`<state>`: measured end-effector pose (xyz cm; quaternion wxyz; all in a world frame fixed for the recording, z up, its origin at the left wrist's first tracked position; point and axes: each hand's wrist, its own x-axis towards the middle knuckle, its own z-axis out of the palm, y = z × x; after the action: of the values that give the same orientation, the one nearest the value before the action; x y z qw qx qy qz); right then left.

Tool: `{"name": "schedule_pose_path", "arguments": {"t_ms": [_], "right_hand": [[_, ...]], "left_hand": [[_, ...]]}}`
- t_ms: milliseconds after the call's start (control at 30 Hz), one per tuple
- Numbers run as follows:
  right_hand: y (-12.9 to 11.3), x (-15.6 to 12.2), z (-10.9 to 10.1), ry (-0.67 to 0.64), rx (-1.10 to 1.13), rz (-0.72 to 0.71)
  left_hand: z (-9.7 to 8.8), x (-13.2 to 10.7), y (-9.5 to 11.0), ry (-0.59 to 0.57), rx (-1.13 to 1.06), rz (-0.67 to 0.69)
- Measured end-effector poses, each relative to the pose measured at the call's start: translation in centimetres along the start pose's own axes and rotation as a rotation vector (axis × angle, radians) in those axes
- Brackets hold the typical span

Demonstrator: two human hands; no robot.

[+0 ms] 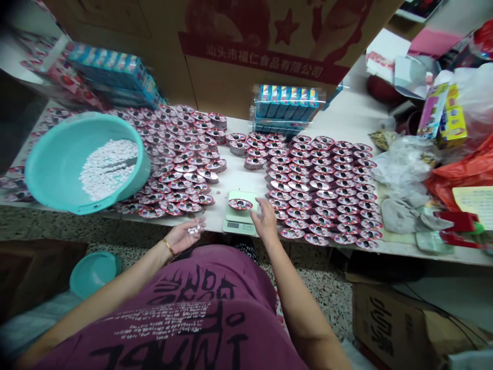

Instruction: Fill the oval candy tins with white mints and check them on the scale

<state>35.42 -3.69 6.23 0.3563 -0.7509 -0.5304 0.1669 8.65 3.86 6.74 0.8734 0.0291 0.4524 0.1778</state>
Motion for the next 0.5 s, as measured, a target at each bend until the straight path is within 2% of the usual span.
{"name": "schedule_pose_path", "arguments": {"t_ms": [133,233,300,400,500], "right_hand": [[-3.1,0.4,0.5,-0.096,0.012,-0.172],[-6.2,0.3,1.2,-0.326,0.075,-0.334],[-7.8,0.4,1.6,-0.474,0.039,-0.401],[-8.5,0.6,1.8,-0.570,-0.059,-0.439],[-7.4,0.8,1.6,-0.610,-0.089,-0.468]], "left_hand": [[1.9,0.2,-0.2,-0.058,0.119,0.032],[3.8,0.6,-0.4,-0.212,0.126,0.009],[4.9,1.0,-0.5,-0.311,0.107,0.001],[5.9,1.7,-0.7,-0.372,0.107,-0.028],[6.6,2.6,-0.9,-0.386,0.101,-0.071]]}}
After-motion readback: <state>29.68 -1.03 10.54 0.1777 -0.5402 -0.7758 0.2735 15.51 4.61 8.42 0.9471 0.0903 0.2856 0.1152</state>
